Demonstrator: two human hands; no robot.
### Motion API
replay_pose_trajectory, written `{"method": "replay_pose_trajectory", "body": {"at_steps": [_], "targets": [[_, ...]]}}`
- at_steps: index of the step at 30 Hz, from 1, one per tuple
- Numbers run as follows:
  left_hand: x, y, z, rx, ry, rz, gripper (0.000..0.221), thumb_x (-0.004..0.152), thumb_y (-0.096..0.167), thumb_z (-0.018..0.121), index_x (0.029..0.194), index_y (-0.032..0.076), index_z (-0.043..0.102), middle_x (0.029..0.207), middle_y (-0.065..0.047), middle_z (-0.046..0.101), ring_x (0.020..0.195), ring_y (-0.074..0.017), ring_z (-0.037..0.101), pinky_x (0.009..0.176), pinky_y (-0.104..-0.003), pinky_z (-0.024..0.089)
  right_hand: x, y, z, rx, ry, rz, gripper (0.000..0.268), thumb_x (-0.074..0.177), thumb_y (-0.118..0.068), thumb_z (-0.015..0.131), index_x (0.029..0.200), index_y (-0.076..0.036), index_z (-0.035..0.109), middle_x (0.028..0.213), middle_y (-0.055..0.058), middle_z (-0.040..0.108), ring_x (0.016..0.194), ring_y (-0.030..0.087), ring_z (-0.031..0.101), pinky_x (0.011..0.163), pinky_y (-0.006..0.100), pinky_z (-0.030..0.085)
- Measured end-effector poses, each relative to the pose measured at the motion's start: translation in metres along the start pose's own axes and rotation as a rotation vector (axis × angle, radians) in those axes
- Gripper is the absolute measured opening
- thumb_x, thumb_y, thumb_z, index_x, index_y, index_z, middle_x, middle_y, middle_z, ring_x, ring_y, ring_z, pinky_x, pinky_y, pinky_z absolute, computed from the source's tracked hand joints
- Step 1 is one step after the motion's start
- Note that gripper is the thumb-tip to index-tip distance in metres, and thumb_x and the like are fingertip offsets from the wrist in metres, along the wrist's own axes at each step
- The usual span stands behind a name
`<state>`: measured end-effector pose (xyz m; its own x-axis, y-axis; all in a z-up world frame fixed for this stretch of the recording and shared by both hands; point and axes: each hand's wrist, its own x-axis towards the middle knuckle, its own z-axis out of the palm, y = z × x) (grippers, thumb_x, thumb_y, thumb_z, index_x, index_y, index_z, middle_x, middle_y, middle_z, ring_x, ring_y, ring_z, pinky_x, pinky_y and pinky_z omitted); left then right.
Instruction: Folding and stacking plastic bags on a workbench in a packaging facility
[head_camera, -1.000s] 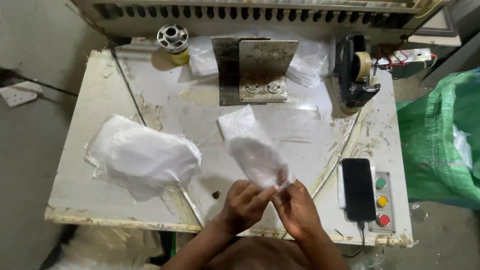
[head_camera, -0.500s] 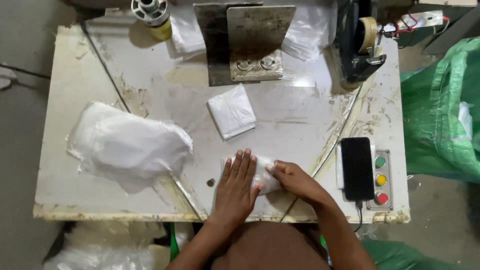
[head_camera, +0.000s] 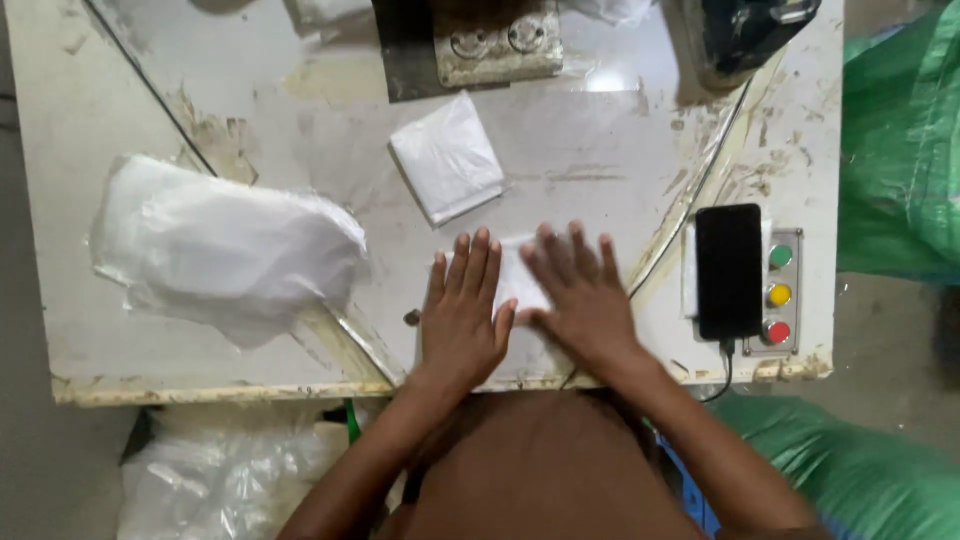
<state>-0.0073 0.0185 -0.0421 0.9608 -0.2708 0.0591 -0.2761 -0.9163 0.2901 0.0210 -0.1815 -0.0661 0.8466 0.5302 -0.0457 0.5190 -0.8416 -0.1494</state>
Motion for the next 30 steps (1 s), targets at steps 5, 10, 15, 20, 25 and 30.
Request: {"method": "replay_pose_trajectory", "body": {"at_steps": [5,10,15,20,25,30], "targets": [[0.001,-0.007,-0.002,-0.121,0.104,-0.057,0.056,0.103,0.027,0.051,0.157,0.012,0.044,0.145,-0.013,0.043,0.139,-0.0358,0.039,0.123,-0.046,0.029,-0.003,0.004,-0.039,0.039,0.103,0.184,0.072,0.103,-0.065,0.037,0.158,-0.019,0.045,0.174,0.013,0.018,0.158,0.044,0.011,0.125,0.058,0.01],[-0.002,0.012,-0.028,-0.146,0.056,-0.169,0.101,0.072,0.044,0.089,0.146,-0.01,0.046,0.102,-0.026,0.063,0.082,-0.0399,0.058,0.073,-0.048,0.049,-0.017,-0.018,-0.002,0.167,0.294,0.029,0.052,0.104,-0.043,0.054,0.148,-0.016,0.056,0.156,0.009,0.049,0.14,0.033,0.046,0.104,0.042,0.039],[0.021,-0.008,-0.009,-0.073,-0.003,0.012,0.052,0.087,0.04,0.076,0.124,0.007,0.062,0.101,-0.009,0.058,0.095,-0.0308,0.056,0.072,-0.041,0.048,-0.001,-0.002,-0.016,0.35,0.23,-0.014,0.041,0.103,-0.029,0.057,0.142,-0.016,0.06,0.138,0.006,0.057,0.128,0.029,0.054,0.096,0.038,0.043],[0.036,-0.013,0.003,-0.123,-0.208,0.1,0.028,0.08,0.031,0.08,0.097,0.015,0.064,0.093,-0.005,0.054,0.092,-0.0307,0.054,0.073,-0.043,0.048,0.018,0.014,0.016,0.413,0.171,-0.144,0.028,0.094,-0.014,0.065,0.121,-0.006,0.066,0.113,0.015,0.064,0.106,0.039,0.059,0.084,0.047,0.049],[0.01,0.013,-0.041,-0.512,-0.029,0.294,0.01,0.095,0.003,0.046,0.085,0.008,0.046,0.079,-0.014,0.05,0.073,-0.0344,0.046,0.065,-0.049,0.036,0.004,0.005,-0.059,0.898,-0.02,-0.266,0.021,0.08,0.005,0.049,0.088,-0.014,0.051,0.083,0.003,0.052,0.079,0.024,0.049,0.08,0.038,0.038],[-0.009,0.007,-0.034,-0.49,-0.148,0.21,0.033,0.096,0.009,0.063,0.124,0.003,0.046,0.109,-0.02,0.059,0.078,-0.0354,0.057,0.066,-0.046,0.045,0.005,0.016,-0.08,0.793,-0.293,-0.297,0.008,0.1,-0.017,0.055,0.104,-0.01,0.055,0.091,0.011,0.065,0.078,0.031,0.062,0.069,0.042,0.047]]}}
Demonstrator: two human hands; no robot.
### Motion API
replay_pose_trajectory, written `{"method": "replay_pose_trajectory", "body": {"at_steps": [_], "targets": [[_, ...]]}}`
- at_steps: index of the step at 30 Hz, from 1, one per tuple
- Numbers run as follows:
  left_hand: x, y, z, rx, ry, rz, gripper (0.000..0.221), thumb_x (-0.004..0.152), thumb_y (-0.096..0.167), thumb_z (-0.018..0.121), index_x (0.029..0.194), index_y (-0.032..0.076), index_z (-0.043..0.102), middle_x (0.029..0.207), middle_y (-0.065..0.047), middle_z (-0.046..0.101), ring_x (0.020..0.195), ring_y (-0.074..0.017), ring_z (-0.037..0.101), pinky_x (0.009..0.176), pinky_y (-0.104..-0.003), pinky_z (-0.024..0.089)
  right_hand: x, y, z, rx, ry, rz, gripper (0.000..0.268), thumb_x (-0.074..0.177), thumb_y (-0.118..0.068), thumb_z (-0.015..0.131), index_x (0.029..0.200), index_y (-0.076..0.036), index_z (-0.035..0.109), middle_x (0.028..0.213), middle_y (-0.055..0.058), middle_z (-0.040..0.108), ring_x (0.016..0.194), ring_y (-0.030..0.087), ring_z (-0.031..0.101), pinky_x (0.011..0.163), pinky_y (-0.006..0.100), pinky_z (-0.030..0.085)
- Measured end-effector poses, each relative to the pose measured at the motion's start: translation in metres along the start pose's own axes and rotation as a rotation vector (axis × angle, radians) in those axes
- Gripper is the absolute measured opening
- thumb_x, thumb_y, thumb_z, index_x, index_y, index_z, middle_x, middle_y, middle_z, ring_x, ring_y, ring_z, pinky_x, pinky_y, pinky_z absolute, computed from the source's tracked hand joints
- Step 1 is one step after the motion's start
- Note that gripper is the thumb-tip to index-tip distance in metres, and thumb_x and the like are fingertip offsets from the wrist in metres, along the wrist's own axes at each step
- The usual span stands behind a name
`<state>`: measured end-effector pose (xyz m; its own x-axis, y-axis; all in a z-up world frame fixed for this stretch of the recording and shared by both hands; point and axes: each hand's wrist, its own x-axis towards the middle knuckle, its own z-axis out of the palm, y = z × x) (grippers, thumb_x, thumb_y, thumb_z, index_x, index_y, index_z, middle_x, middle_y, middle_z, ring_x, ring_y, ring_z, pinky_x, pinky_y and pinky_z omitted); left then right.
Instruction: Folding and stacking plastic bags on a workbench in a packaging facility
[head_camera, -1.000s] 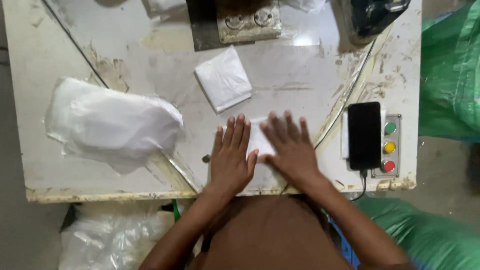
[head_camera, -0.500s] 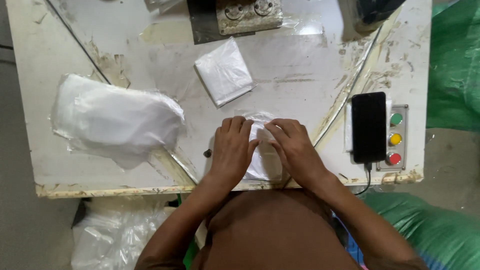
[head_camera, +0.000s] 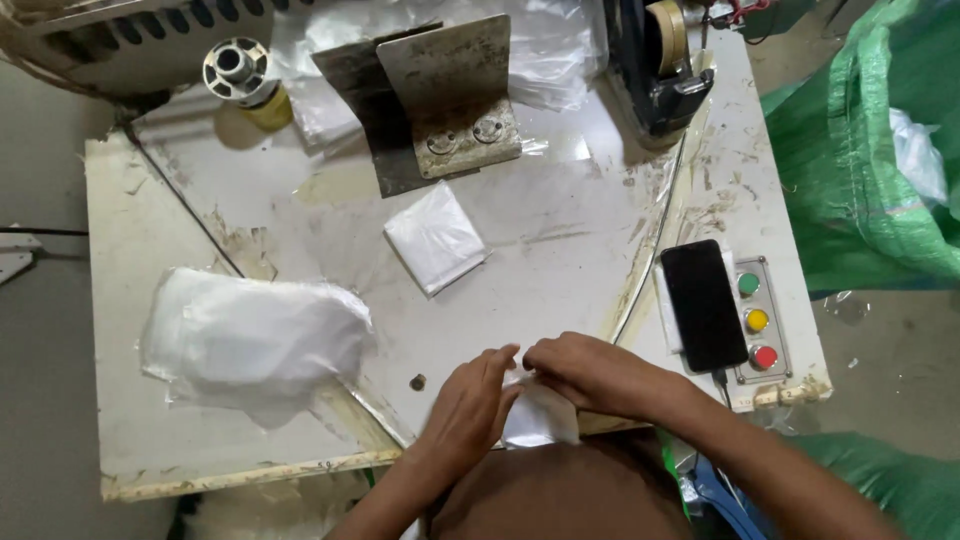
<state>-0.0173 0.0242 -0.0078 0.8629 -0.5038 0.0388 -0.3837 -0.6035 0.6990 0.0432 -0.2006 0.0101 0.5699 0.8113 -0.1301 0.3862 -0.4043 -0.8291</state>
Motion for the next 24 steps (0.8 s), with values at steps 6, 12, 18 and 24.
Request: {"method": "replay_pose_trajectory", "body": {"at_steps": [6,12,18,24], "targets": [[0.007,-0.01,0.013,0.263,0.046,0.04,0.01,0.098,0.018,0.065,0.094,0.008,0.065,0.098,-0.009,0.058,0.076,-0.0284,0.053,0.065,-0.042,0.041,0.005,0.013,0.015,-0.269,-0.001,0.035,0.012,0.104,-0.021,0.058,0.093,-0.015,0.059,0.088,0.008,0.062,0.072,0.032,0.059,0.073,0.042,0.045],[0.016,-0.034,0.033,0.305,0.006,0.107,0.014,0.099,0.011,0.062,0.088,0.01,0.055,0.072,-0.008,0.055,0.067,-0.0278,0.046,0.059,-0.043,0.036,0.011,0.019,0.032,-0.303,0.073,0.149,0.011,0.092,-0.005,0.059,0.093,-0.015,0.054,0.088,0.007,0.056,0.067,0.027,0.056,0.063,0.042,0.042],[0.058,0.011,-0.07,-0.015,-0.155,0.002,0.021,0.096,0.016,0.066,0.112,0.003,0.064,0.1,-0.012,0.069,0.079,-0.0219,0.06,0.068,-0.036,0.047,0.014,-0.001,-0.025,-0.27,0.349,0.186,0.017,0.084,-0.012,0.078,0.1,-0.018,0.075,0.091,0.004,0.061,0.084,0.024,0.056,0.078,0.041,0.038],[0.077,0.024,-0.101,-0.203,0.109,0.106,0.038,0.096,0.002,0.063,0.133,0.002,0.064,0.123,-0.02,0.074,0.101,-0.0278,0.076,0.077,-0.033,0.061,-0.003,0.035,-0.2,0.126,0.939,0.474,0.04,0.092,-0.017,0.074,0.131,-0.01,0.064,0.127,0.015,0.071,0.109,0.024,0.072,0.093,0.038,0.061]]}}
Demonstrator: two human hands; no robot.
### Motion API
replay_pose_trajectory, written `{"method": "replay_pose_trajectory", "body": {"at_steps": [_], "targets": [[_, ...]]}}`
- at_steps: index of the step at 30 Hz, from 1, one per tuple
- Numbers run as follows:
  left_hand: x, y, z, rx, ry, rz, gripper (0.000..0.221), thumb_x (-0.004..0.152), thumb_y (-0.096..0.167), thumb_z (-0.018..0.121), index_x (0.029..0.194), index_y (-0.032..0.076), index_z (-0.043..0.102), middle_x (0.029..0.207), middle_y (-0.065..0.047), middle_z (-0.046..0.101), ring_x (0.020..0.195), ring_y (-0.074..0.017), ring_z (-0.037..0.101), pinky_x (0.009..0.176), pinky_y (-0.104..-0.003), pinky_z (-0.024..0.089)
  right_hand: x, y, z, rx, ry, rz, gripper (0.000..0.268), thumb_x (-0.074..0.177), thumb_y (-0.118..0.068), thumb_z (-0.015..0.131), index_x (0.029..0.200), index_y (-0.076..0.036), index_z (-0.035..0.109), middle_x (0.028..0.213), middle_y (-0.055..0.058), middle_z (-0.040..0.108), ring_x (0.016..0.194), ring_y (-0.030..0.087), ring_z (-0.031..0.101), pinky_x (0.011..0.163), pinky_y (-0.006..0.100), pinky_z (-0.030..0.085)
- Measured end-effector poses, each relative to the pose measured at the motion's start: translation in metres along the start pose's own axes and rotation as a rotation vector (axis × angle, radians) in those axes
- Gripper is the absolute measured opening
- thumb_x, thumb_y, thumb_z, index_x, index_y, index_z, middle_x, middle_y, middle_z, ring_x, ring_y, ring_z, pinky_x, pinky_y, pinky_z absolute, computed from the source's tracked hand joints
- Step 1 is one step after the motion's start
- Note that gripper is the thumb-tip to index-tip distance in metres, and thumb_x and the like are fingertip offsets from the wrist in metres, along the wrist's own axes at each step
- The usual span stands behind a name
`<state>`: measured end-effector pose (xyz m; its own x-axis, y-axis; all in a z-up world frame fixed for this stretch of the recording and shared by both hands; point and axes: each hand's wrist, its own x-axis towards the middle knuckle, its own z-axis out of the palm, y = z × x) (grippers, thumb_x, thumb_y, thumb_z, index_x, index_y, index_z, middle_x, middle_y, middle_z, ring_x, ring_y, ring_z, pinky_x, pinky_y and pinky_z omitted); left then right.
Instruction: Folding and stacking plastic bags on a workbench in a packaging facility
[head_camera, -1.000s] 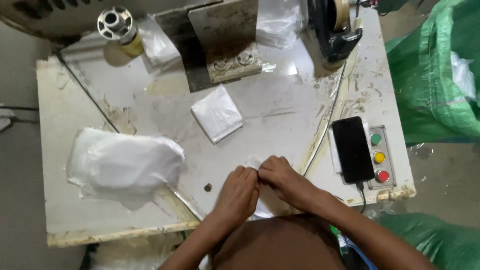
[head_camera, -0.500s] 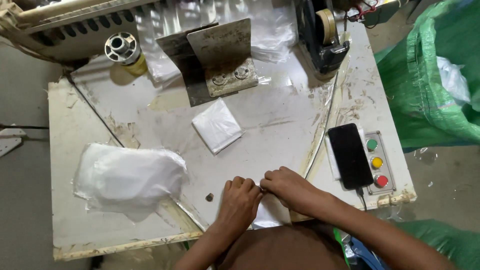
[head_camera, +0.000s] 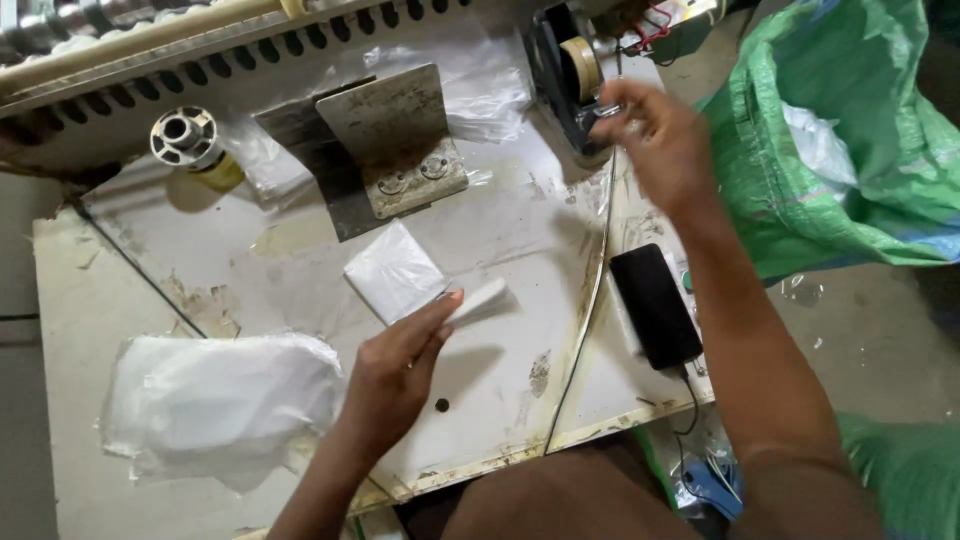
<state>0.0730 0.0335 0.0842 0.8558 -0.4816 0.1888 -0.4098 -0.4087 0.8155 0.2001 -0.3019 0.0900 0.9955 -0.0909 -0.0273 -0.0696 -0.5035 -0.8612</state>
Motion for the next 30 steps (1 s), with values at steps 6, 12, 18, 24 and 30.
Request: {"method": "replay_pose_trajectory", "body": {"at_steps": [6,12,18,24,30], "targets": [[-0.021,-0.029,0.082,0.387,0.011,0.234,0.041,0.095,-0.011,0.052,0.133,0.001,0.064,0.136,-0.02,0.067,0.13,-0.0364,0.062,0.117,-0.047,0.046,0.103,0.072,0.0,-0.114,0.005,0.188,0.048,0.11,-0.051,0.051,0.09,-0.011,0.069,0.1,0.008,0.047,0.098,0.028,0.04,0.08,0.049,0.032],[-0.031,-0.025,0.113,0.288,0.167,0.218,0.028,0.101,-0.002,0.054,0.127,-0.002,0.066,0.134,-0.021,0.068,0.131,-0.0404,0.061,0.113,-0.051,0.047,0.082,0.064,0.003,-0.017,0.119,-0.001,0.023,0.102,-0.029,0.064,0.088,-0.016,0.077,0.087,-0.001,0.075,0.091,0.012,0.067,0.087,0.037,0.05],[-0.028,-0.025,0.134,0.309,0.196,0.257,0.037,0.091,-0.011,0.054,0.125,-0.001,0.065,0.122,-0.018,0.062,0.112,-0.0368,0.063,0.105,-0.052,0.053,0.034,0.126,0.015,-0.367,0.126,0.033,0.023,0.101,-0.024,0.065,0.091,-0.014,0.082,0.075,0.004,0.074,0.067,0.015,0.064,0.06,0.036,0.045],[-0.007,-0.013,0.144,0.396,0.266,0.402,0.026,0.097,-0.007,0.061,0.122,-0.001,0.058,0.114,-0.02,0.059,0.086,-0.032,0.063,0.083,-0.045,0.057,-0.135,0.003,0.053,-0.213,-0.25,0.419,0.031,0.1,-0.03,0.061,0.128,-0.019,0.066,0.077,0.0,0.062,0.065,0.014,0.052,0.055,0.031,0.041],[0.009,0.009,0.125,0.375,0.182,0.285,0.015,0.1,0.005,0.06,0.112,0.0,0.067,0.111,-0.015,0.067,0.078,-0.0278,0.061,0.069,-0.039,0.05,-0.195,0.045,0.069,-0.209,-0.069,0.152,0.024,0.096,-0.031,0.065,0.109,-0.012,0.06,0.096,0.005,0.068,0.086,0.017,0.066,0.074,0.032,0.051]]}}
